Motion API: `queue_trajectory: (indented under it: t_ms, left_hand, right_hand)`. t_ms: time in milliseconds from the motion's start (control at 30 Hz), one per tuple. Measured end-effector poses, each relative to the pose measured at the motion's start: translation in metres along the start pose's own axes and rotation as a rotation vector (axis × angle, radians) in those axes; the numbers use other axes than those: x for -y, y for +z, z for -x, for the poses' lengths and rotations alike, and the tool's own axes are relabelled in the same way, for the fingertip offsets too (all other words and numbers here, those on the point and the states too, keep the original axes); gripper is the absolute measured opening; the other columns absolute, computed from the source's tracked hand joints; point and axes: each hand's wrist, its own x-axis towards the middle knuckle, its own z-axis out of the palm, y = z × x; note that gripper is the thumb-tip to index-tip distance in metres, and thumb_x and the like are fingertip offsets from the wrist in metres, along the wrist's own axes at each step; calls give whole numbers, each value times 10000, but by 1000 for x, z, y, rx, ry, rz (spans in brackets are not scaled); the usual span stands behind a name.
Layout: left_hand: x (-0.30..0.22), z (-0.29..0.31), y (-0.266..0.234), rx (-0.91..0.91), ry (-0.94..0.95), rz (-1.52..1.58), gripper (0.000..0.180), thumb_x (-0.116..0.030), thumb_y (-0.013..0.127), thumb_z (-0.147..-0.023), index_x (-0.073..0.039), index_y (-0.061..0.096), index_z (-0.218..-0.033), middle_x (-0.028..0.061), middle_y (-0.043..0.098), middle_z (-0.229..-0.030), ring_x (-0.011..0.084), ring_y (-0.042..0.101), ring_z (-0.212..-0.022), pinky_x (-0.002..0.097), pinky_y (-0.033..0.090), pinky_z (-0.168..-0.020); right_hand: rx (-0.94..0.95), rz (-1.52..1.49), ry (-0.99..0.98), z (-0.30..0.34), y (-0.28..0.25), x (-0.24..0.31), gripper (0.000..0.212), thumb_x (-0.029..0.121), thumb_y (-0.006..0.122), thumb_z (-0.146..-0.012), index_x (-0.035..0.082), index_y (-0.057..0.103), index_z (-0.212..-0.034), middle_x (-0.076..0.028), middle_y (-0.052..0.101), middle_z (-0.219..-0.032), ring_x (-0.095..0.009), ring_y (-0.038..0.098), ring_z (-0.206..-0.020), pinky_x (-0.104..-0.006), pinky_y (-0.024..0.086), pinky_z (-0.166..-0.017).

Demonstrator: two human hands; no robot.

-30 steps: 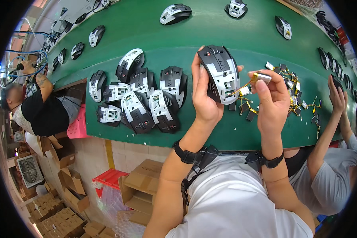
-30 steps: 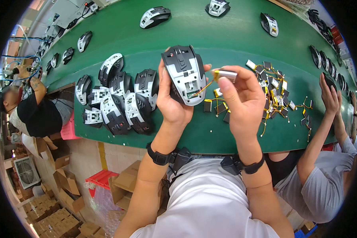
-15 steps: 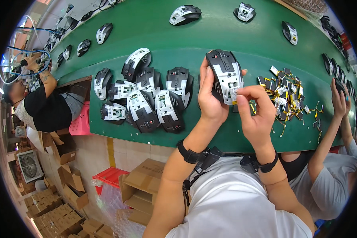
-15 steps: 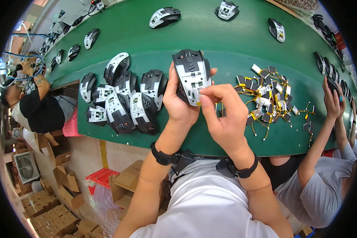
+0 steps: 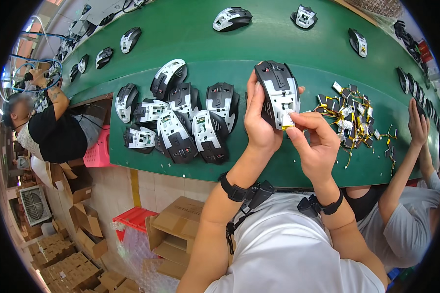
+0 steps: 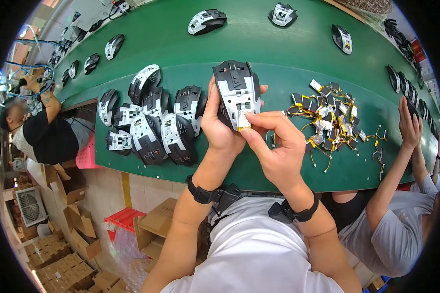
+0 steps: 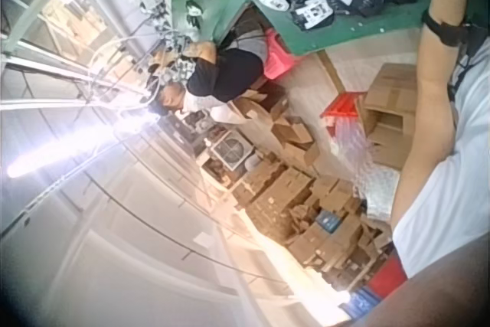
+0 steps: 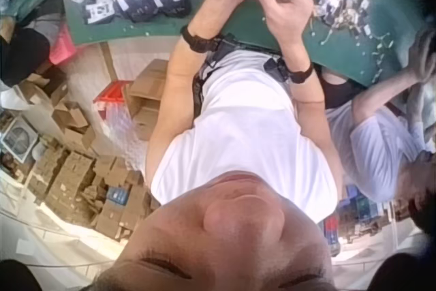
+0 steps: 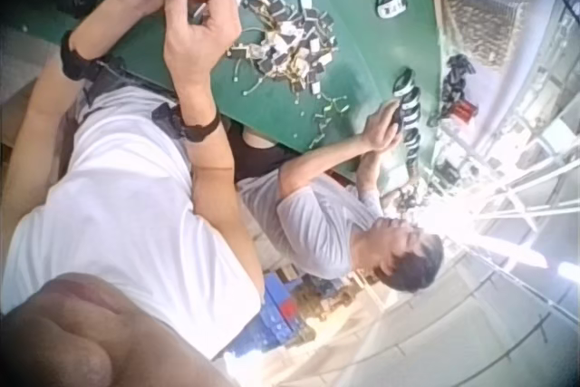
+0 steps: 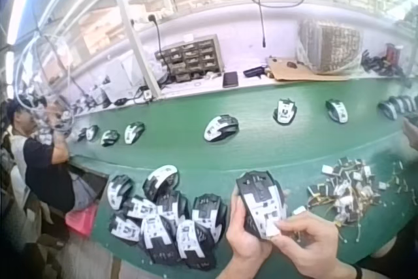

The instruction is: Manually assemble computer mice on a production line by inserting internal components.

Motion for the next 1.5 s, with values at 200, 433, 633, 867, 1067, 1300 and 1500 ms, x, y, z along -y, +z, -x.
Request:
queue_trajectory:
  t_ms: [200,433,633,867,1067,1300,1500]
  left_hand:
    - [-4,1,-2,21,7,41,449,-281,278,-1046,-128,273,-1469,152,571,-1252,367,659,-1003,432,553,-850]
    - [-2,2,-1,42,29,17,445,-275,283,-1048,-138,275,-1471,144,565,-1252,344,655,-1014,406,559,-829]
    - [0,1,-2,32,-13,72,447,-286,292,-1051,-143,269,-1474,151,562,-1253,346,654,-1015,426,560,-852]
    - [2,4,-1,76,-1,16,468,-282,300,-1048,-126,246,-1487,162,547,-1270,352,653,-1019,434,553,-872]
    - [0,2,2,93,60,-86,482,-276,324,-1048,-125,230,-1496,167,536,-1279,331,643,-1044,421,545,-895]
    - [6,4,3,97,8,-190,495,-293,299,-1033,-100,224,-1484,199,551,-1276,396,652,-1026,475,549,-895]
    - [6,4,1,130,44,-246,507,-299,317,-1027,-82,229,-1477,202,553,-1270,394,655,-1024,474,552,-891]
  right_hand:
    - [-10,47,-37,3,3,-5,237,6,727,-835,-29,684,-1066,-103,650,-975,-114,581,-795,-233,465,-703]
    - [-71,38,-111,3,11,-15,205,19,737,-828,-20,679,-1021,-83,629,-928,-112,562,-756,-235,454,-678]
    - [-59,316,-314,-3,4,-18,233,24,770,-779,-3,683,-993,-109,630,-887,-157,591,-736,-260,485,-634]
    - [3,267,-260,-11,-6,-9,232,56,794,-762,-7,681,-954,-105,629,-862,-162,596,-721,-265,483,-621]
    - [-21,244,-141,-15,-11,-21,280,116,812,-763,17,580,-884,-58,599,-817,-131,550,-682,-258,465,-644]
    - [56,296,-64,-27,-26,-10,249,107,784,-784,8,565,-846,-21,586,-748,-107,568,-670,-259,478,-664]
    - [177,526,-253,-33,-35,15,189,37,766,-739,5,597,-818,-67,634,-757,-171,610,-659,-294,506,-668]
